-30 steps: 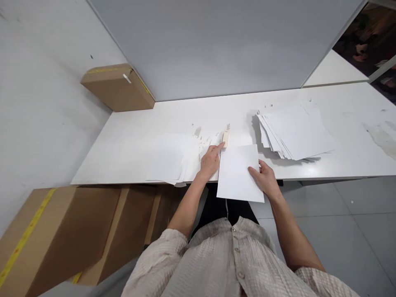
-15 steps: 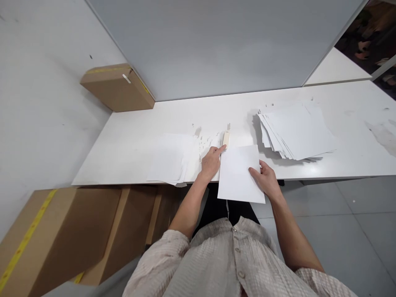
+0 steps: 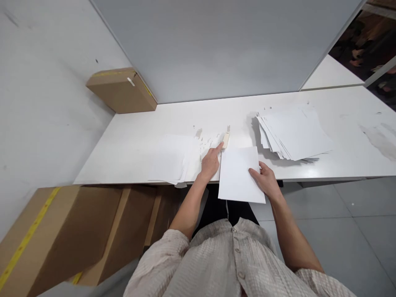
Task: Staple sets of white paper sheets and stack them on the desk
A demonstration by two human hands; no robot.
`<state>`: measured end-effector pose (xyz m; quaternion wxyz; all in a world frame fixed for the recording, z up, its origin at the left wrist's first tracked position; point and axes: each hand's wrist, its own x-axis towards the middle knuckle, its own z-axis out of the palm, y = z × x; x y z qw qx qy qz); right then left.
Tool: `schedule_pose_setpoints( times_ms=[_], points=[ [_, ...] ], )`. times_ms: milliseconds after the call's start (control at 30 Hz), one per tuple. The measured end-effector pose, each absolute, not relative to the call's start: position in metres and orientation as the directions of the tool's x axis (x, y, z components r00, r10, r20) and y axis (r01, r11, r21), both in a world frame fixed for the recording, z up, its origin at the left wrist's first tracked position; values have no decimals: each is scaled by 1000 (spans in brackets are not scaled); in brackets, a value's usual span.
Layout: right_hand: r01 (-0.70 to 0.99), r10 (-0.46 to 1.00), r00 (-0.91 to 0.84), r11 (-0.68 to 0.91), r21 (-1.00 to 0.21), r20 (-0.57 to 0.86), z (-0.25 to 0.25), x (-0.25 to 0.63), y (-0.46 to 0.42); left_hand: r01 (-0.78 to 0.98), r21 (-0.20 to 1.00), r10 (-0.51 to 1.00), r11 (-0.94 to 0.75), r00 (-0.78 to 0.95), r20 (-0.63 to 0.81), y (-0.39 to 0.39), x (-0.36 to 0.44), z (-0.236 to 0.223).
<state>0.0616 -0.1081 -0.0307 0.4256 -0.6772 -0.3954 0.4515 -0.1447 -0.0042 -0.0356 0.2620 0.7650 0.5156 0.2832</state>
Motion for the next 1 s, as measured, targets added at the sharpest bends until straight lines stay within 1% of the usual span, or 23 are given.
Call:
schedule_pose_setpoints(
  times_ms=[67,100,133,167,233,300,367,433,500,567,633,667,733,767,800,833,867,900,933,1000],
  points=[
    [112,919,264,-330,-937,-292,-29,62,-115,489,853,973,-180,219,80,-12,-151,-32],
    [81,920,250,-331,-940,-302,-27,61,-120,394,917,986,-69,167,2,-19,-155,-29],
    [42,921,235,-328,-944,-310,-26,60,-125,296,954,988,47,129,-89,-28,-159,-26],
    [2,923,219,-325,-946,-316,-25,58,-130,207,966,977,152,113,-178,-39,-163,-23],
    [-58,929,198,-308,-950,-313,-21,50,-139,101,952,937,290,170,-304,-63,-173,-17],
    [-68,937,201,-276,-959,-284,-16,37,-144,49,930,892,365,269,-364,-85,-181,-10],
    [-57,951,200,-231,-971,-237,-11,22,-143,10,924,873,382,325,-364,-100,-188,-2],
    [-62,966,182,-178,-982,-186,-6,7,-138,-15,931,889,365,302,-344,-102,-198,6],
    [-77,978,139,-148,-986,-157,-3,-4,-133,-8,945,928,327,190,-319,-91,-214,16],
    [-85,984,91,-143,-986,-150,-1,-6,-130,37,966,967,255,-4,-255,-69,-238,27],
    [-78,986,71,-146,-986,-152,-3,-1,-130,149,971,972,188,-171,-162,-40,-270,35],
    [-65,985,78,-147,-987,-152,-5,3,-131,227,956,967,188,-210,-141,-25,-287,38],
    [-26,982,111,-154,-988,-156,-8,14,-135,410,885,964,218,-231,-131,4,-319,38],
    [-4,979,129,-159,-987,-158,-10,20,-137,542,807,964,234,-240,-119,17,-332,35],
    [20,976,149,-163,-986,-159,-10,26,-139,683,687,964,249,-243,-108,28,-342,31],
    [50,972,173,-168,-985,-157,-10,33,-142,800,543,965,257,-238,-105,37,-350,26],
    [94,967,208,-168,-981,-146,-10,40,-143,873,411,965,263,-237,-115,43,-354,20],
    [157,958,259,-164,-974,-120,-8,47,-145,912,311,962,268,-238,-132,47,-355,14],
    [242,943,324,-159,-957,-75,-6,55,-145,932,239,960,273,-246,-137,49,-354,9],
    [451,884,461,-161,-878,74,-1,75,-142,937,174,951,304,-289,-106,45,-347,2]
  ],
)
